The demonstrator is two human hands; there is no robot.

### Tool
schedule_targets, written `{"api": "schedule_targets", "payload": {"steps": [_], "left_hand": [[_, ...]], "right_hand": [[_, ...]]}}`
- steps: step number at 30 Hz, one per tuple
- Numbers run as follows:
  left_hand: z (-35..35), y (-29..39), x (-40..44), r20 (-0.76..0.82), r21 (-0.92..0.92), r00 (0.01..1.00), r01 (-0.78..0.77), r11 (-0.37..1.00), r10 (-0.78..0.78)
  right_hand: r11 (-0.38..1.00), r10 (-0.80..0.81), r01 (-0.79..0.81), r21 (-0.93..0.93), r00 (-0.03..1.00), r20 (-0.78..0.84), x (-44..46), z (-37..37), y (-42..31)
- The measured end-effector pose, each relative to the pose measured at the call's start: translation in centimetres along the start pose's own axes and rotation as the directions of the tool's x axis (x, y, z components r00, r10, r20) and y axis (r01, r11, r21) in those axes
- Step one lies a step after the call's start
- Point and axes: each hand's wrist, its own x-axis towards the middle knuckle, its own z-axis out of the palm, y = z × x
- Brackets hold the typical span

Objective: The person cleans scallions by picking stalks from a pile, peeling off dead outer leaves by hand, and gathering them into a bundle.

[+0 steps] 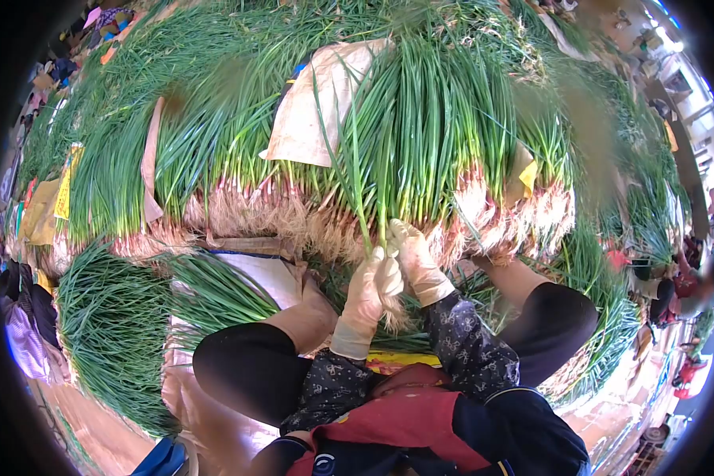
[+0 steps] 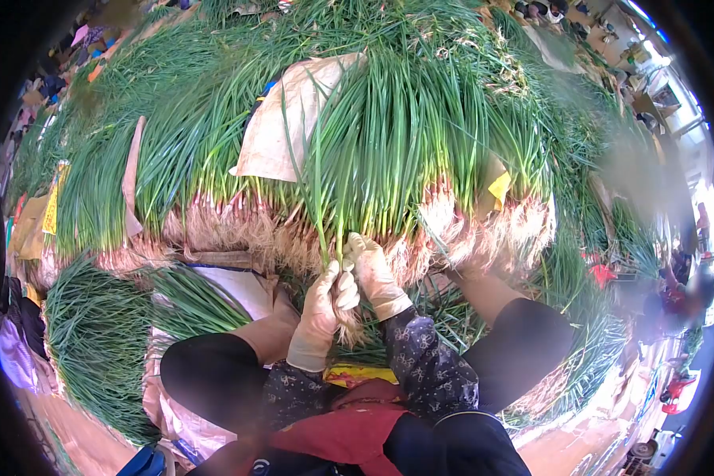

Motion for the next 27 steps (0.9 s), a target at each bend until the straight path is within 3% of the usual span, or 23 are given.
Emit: {"api": "schedule_targets", "payload": {"steps": [1,2,4,5,8,9,11,12,15,16,19,20,21,22,23,24,27], "left_hand": [[0.5,-0.2,-0.3,0.022,-0.039,0.999,0.033,0.999,-0.032],[0.8,-0.4,-0.6,0.044,-0.077,0.997,0.065,0.995,-0.062],[-0.3,-1.1,-0.6,0.106,-0.139,0.988,0.126,0.982,-0.112],[0.3,-1.3,-0.7,0.003,-0.086,0.994,0.109,0.99,-0.109],[3.7,-1.7,-1.4,-0.346,0.128,0.937,0.098,0.987,-0.048],[2.9,-1.8,-1.1,-0.339,0.2,0.941,0.074,0.977,-0.002],[1.3,-2.1,-0.7,-0.317,0.332,0.944,0.021,0.943,0.09],[1.2,-2.7,-0.6,-0.346,0.392,0.927,0.001,0.92,0.146],[0.8,-3.3,-0.2,-0.319,0.317,0.934,-0.057,0.947,0.163],[0.8,-3.3,-0.1,-0.283,0.217,0.95,-0.074,0.973,0.135],[0.3,-3.0,-0.4,-0.057,0.029,0.998,0.043,0.999,-0.041],[0.1,-3.8,-0.3,-0.002,0.04,0.998,0.056,0.998,-0.056],[0.6,-3.6,-0.5,-0.092,0.079,0.996,0.012,0.997,-0.005],[1.6,-3.1,-0.8,-0.172,0.127,0.984,-0.019,0.992,0.041],[2.4,-2.6,-0.6,-0.24,0.172,0.967,-0.05,0.984,0.091],[2.6,-2.0,-0.2,-0.282,0.227,0.95,-0.069,0.971,0.133],[3.1,-1.9,0.4,-0.214,0.358,0.963,-0.078,0.93,0.163]], "right_hand": [[0.998,-0.061,0.061,0.001,0.998,0.013,0.2,-0.7,0.2],[0.968,0.129,-0.125,0.216,0.992,-0.004,0.6,-2.1,0.7],[0.988,0.135,-0.143,0.06,0.984,0.12,-1.5,-2.1,-2.7],[0.983,0.178,-0.183,0.024,0.975,0.134,-2.4,-1.4,-4.2],[0.997,0.049,-0.043,-0.069,0.994,0.096,-2.3,-1.2,-3.7],[0.965,-0.068,0.075,-0.251,0.997,0.037,-2.2,-1.0,-3.5],[0.762,-0.315,0.246,-0.599,0.949,-0.01,-2.5,-0.3,-3.3],[0.742,-0.162,0.106,-0.662,0.987,-0.024,-3.6,0.0,-4.7],[0.993,0.03,-0.043,-0.111,0.993,-0.114,-1.7,-0.2,-1.9],[0.993,0.117,-0.118,-0.016,0.993,-0.034,-0.7,-0.7,-0.9],[0.891,0.432,-0.413,0.187,0.899,-0.071,-3.1,2.4,-9.3],[0.807,0.321,-0.379,0.453,0.925,0.203,0.0,-0.6,-4.8],[0.843,0.19,-0.316,0.434,0.932,0.308,0.5,-2.0,-2.5],[0.962,0.114,-0.022,-0.273,0.939,0.326,-0.2,-3.0,-0.9],[0.494,0.073,0.295,-0.818,0.923,0.377,-1.0,-4.0,0.4],[0.494,0.065,0.326,-0.806,0.911,0.408,-2.4,-5.4,2.0],[0.45,0.02,0.401,-0.798,0.889,0.458,-6.3,-12.0,6.4]]}}
